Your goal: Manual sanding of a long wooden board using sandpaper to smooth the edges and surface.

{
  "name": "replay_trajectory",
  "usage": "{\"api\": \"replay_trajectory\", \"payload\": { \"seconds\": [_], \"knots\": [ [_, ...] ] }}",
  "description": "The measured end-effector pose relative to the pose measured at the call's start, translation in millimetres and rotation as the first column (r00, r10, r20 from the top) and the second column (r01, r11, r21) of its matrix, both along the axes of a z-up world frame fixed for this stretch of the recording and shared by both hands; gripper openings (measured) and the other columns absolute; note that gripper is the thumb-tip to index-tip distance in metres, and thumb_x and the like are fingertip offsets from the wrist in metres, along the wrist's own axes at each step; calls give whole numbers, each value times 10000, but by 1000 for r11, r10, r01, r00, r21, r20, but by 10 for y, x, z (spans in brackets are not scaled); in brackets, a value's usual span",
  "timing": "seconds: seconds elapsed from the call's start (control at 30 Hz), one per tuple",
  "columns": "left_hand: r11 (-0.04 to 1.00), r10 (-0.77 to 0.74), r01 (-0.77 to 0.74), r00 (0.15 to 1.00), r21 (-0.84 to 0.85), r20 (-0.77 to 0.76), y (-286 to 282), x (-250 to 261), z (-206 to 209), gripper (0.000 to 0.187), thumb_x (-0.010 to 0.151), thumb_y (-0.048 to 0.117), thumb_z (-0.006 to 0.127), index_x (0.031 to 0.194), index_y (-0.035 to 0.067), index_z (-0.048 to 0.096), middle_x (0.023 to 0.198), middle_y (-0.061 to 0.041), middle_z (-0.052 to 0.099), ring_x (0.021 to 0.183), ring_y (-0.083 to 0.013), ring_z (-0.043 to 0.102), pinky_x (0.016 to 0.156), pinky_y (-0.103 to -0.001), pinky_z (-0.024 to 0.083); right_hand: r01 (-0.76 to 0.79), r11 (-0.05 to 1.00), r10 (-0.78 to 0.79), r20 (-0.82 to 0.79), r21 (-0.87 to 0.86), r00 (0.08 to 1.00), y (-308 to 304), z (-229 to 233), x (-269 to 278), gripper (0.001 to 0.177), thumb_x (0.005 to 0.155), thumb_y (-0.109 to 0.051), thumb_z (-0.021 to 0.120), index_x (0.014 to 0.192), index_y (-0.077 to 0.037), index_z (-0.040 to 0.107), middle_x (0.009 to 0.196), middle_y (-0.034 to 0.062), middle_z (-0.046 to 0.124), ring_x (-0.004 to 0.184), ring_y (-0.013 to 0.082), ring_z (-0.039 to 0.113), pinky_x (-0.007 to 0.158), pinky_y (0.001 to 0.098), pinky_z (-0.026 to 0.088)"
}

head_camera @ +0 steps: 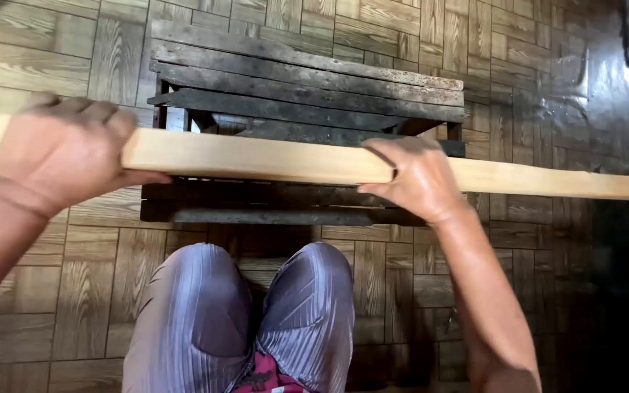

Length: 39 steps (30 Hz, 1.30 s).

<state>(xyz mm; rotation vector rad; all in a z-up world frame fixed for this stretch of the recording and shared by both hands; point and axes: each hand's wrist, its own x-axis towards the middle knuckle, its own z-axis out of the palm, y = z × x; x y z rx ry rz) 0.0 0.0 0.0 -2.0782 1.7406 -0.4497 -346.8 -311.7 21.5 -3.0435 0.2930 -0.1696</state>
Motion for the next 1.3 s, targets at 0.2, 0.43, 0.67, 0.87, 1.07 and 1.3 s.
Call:
{"api": "replay_trajectory", "payload": {
  "seconds": [0.2, 0.43, 0.67, 0.87, 1.07, 1.3],
  "knots": [
    [995, -48, 34, 986, -94, -159, -407, -333, -35, 817, 810, 1024, 428, 883, 235, 626, 805, 29, 687, 693, -170, 693, 718, -306, 506, 73, 993, -75, 17, 90, 997, -250, 109, -402, 672, 721, -362, 934, 1289, -75, 717, 1207, 150, 762, 1000, 318, 764, 1034, 528, 567],
    [983, -103, 49, 945, -176, -309, -811, -733, -258, 212, 900, 398, 638, 883, 188, 652, 747, -4, 683, 670, -207, 656, 678, -368, 485, 165, 976, -171, 34, 140, 985, -527, 13, -849, 671, 684, -339, 940, 1267, -78, 734, 1196, 103, 765, 1032, 246, 741, 988, 364, 537],
    [941, -210, 102, 924, -323, -318, -1054, -910, -419, 676, 727, 869, 700, 849, 209, 618, 770, -23, 683, 674, -249, 688, 625, -405, 470, 453, 886, -434, -173, 94, 884, -620, 45, -998, 768, 640, -392, 933, 1366, -252, 723, 943, 81, 771, 651, 226, 669, 842, 363, 506],
    [943, -190, 78, 924, -323, -331, -1086, -920, -399, 685, 685, 841, 759, 906, 205, 631, 820, -35, 686, 713, -264, 682, 679, -409, 467, 642, 759, -577, -347, 107, 740, -453, 321, -759, 853, 681, -447, 881, 1501, -429, 650, 647, 91, 732, 622, 163, 618, 717, 331, 488],
    [955, -118, -25, 883, -297, -453, -1105, -961, -297, 743, 686, 852, 751, 991, 183, 653, 910, -45, 711, 822, -275, 703, 739, -418, 475, 633, 698, -551, -313, 336, 774, -208, 524, -616, 623, 842, -418, 701, 1459, -363, 640, 966, 57, 519, 485, 204, 307, 689, 300, 390],
    [927, -85, -286, 467, -241, -880, -1061, -1052, 82, 1148, 673, 811, 709, 1579, 249, 282, 1322, -49, 725, 1215, -246, 682, 966, -477, 457, 87, 635, -327, 165, 768, 931, 425, 297, 140, 359, 918, 70, 486, 1217, -12, 666, 1251, 116, 719, 1229, 212, 652, 1134, 350, 479]
  ]
}}
